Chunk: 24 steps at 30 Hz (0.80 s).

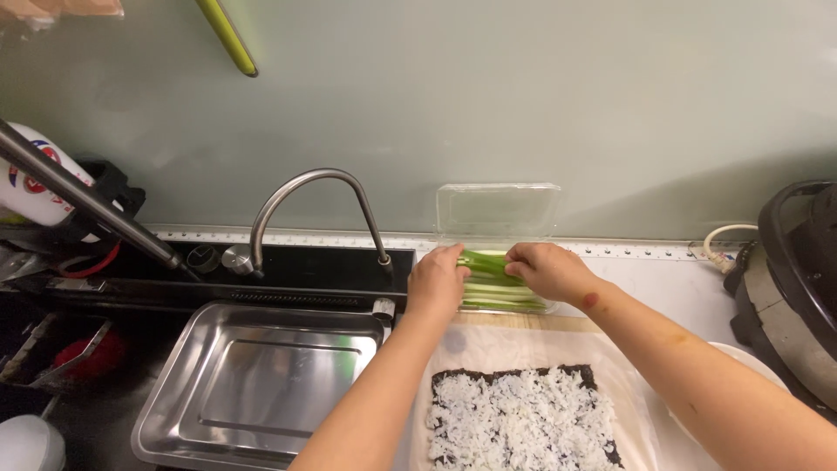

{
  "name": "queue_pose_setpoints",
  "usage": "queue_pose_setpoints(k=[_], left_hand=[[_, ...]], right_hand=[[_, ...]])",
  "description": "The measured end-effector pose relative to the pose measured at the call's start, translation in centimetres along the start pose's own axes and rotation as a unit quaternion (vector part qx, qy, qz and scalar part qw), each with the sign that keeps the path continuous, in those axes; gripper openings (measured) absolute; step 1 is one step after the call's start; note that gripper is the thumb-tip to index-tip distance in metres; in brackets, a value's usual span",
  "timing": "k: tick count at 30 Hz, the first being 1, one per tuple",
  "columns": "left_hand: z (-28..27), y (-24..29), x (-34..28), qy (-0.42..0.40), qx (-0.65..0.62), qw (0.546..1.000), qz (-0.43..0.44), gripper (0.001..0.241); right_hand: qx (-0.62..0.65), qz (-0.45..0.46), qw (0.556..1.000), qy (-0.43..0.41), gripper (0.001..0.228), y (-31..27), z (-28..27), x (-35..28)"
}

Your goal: The recorder is making sushi by spreading rice on a seaweed sheet and adding cucumber, carrot, and sausage strips.

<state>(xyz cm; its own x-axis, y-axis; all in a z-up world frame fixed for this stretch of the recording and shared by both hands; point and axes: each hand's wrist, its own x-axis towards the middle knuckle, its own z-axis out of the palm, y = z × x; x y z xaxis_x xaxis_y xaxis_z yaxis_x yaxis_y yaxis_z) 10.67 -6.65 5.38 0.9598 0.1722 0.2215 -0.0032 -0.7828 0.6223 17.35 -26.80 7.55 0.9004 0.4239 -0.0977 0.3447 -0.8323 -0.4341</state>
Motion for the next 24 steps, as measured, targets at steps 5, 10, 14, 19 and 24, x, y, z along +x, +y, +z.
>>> queue_pose_setpoints(k=[5, 10, 14, 19, 24], left_hand=[[-1.8, 0.0, -1.8, 0.031, -0.055, 0.997, 0.037, 0.026], [-4.5, 1.1, -4.0, 0.037, -0.126, 0.987, 0.089, 0.015], [-7.0, 4.0, -6.2, -0.03, -0.169, 0.983, 0.068, 0.016], [-8.0, 7.1, -9.2, -0.123, -0.086, 0.986, 0.071, 0.018], [-6.5, 8.0, -12.3, -0.017, -0.012, 0.95, 0.31, 0.008]], right_hand=[[0.025, -0.02, 0.998, 0.054, 0.031, 1.1, 0.3, 0.4], [0.088, -0.21, 0.97, 0.081, 0.026, 0.0, -1.3, -1.7], [0.158, -0.084, 0.98, -0.089, 0.025, -2.8, -3.2, -6.7], [0.167, -0.073, 0.975, -0.128, 0.025, -3.1, -4.0, -11.7], [0.194, -0.091, 0.97, -0.114, 0.027, -1.9, -3.4, -15.7]])
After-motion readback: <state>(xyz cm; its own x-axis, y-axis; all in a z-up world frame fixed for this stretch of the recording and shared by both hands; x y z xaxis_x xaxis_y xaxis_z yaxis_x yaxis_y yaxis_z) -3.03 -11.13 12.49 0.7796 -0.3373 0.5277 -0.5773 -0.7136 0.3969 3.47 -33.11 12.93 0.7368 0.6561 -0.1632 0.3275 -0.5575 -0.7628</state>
